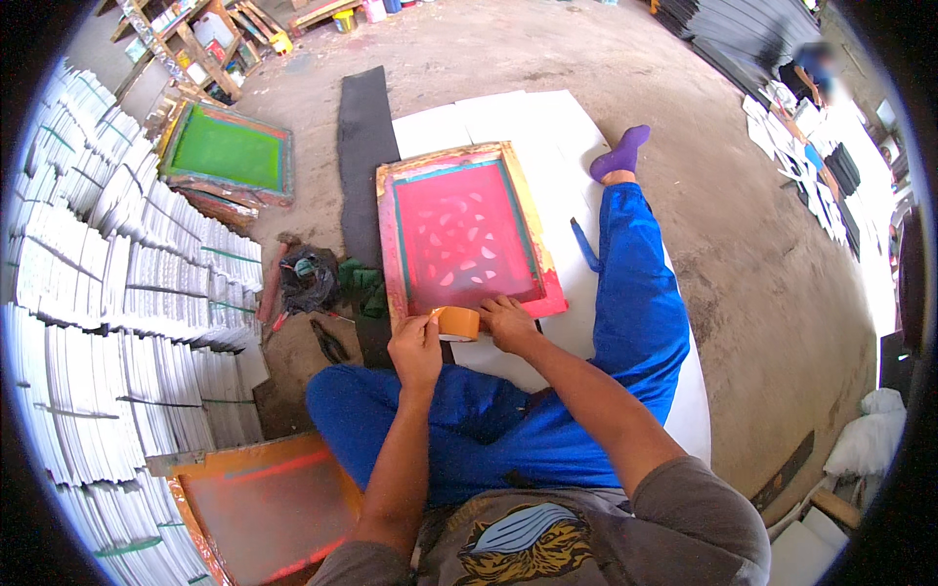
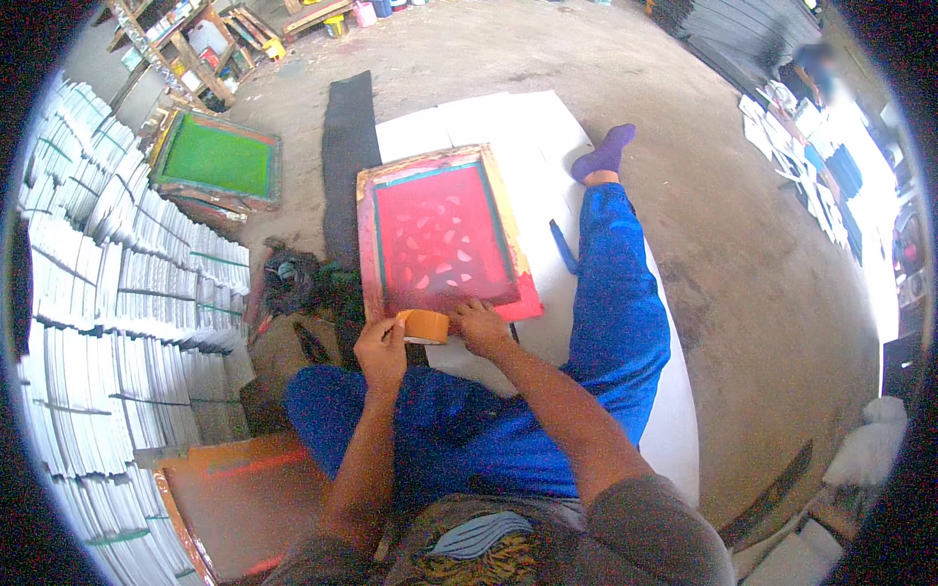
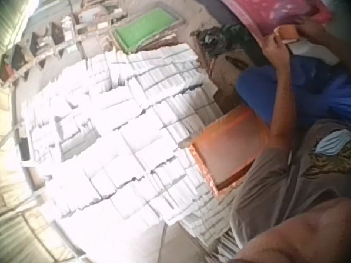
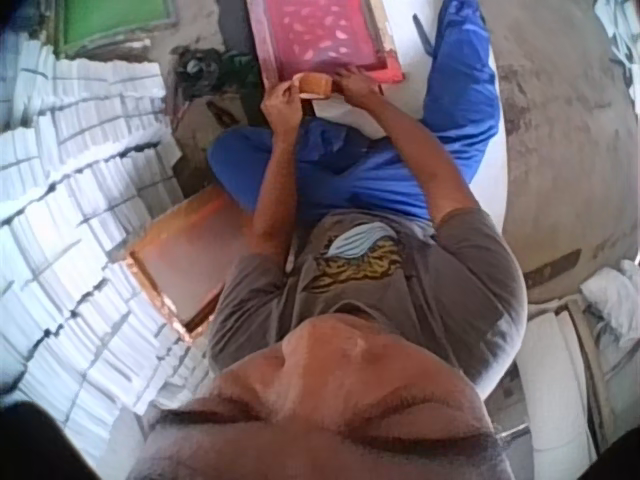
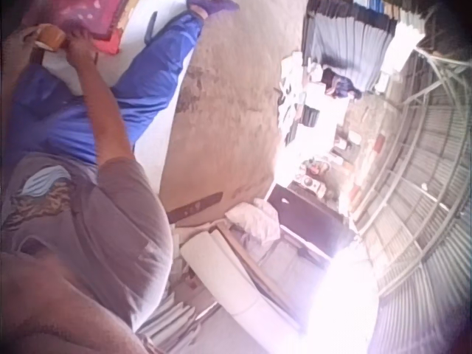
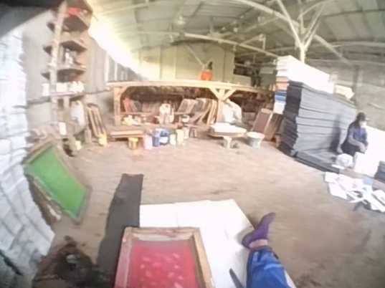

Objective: The person sits on the floor and applies masking tape around the edges of a red screen printing frame. They repeatedly tear and press tape along each side, smoothing it down with their fingers.

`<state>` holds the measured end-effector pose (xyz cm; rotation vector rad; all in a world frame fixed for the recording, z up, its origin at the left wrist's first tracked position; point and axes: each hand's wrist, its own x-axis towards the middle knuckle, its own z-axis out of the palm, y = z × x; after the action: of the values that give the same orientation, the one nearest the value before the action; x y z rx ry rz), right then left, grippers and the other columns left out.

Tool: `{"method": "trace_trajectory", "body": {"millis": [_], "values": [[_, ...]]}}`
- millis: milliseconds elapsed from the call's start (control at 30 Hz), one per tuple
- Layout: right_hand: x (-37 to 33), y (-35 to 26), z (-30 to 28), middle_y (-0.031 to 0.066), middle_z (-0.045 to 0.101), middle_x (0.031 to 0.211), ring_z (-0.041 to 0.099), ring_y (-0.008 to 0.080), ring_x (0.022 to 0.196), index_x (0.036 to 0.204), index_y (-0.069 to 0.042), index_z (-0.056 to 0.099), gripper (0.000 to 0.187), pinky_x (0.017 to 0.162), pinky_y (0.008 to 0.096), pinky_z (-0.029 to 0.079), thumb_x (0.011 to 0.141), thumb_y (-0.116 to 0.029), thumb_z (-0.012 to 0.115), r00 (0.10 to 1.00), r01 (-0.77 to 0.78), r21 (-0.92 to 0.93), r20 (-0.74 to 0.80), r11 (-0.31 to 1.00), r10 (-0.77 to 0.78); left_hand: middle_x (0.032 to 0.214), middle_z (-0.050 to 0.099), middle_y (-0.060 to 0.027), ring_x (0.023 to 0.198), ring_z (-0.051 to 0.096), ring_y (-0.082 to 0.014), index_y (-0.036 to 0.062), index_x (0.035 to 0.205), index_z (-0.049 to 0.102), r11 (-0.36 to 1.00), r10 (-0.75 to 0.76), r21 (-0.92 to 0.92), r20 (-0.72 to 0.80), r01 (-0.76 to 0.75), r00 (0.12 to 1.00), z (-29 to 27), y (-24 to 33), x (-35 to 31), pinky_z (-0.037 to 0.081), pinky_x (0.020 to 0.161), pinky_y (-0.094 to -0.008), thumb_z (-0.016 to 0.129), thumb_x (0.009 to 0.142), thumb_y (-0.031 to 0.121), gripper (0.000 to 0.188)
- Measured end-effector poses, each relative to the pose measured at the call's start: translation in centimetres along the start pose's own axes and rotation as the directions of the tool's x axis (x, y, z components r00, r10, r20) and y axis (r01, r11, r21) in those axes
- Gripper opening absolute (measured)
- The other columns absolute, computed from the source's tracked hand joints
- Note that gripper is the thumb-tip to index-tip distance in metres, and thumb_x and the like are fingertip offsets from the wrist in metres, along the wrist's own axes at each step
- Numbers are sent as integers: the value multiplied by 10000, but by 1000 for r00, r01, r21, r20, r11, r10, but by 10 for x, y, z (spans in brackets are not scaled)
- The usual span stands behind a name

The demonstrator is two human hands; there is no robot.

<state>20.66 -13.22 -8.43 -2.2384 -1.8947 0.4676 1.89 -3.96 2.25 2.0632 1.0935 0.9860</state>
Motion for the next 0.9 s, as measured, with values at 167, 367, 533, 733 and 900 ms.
{"method": "trace_trajectory", "body": {"millis": [167,367,533,733,900], "values": [[13,-4,-4,84,543,1426,459,302,1369,1488,-151,495,598,1145,472,381,927,-280,661,1000,12,-16,-6,1000,-12,868,708,-170,809,692,-319,-31,895,726,999,-37,-23,-12,37,999,-2,-2,5,537,748,-382,740,886,79,111],[-35,38,-26,137,304,1658,272,346,1535,1615,-93,261,772,1214,535,276,1010,-500,517,965,-80,-19,-251,997,73,845,706,-131,753,668,-205,-48,935,730,991,-115,-70,-60,110,992,-9,-15,7,525,714,-324,742,902,93,146],[-52,48,-25,201,267,1664,275,377,1533,1595,-11,260,809,1212,555,269,1020,-535,481,877,-366,22,-325,930,353,842,704,-113,755,655,-175,-43,933,735,986,-150,-75,-59,146,987,-4,-19,1,518,709,-312,740,907,99,144],[-49,6,-36,199,261,1666,282,359,1533,1601,-17,256,810,1234,522,244,1039,-576,420,875,-484,-87,-85,871,477,810,685,-82,712,612,-149,-44,924,736,973,-208,-106,-12,206,978,4,-27,-6,491,673,-290,750,901,102,149],[-59,-14,-47,202,280,1658,267,356,1538,1593,-17,287,826,1233,519,250,1032,-611,407,914,-406,52,33,912,405,793,681,-72,691,592,-134,-52,913,732,969,-193,-163,-34,185,981,9,-26,-12,486,659,-285,770,888,115,172]]}}
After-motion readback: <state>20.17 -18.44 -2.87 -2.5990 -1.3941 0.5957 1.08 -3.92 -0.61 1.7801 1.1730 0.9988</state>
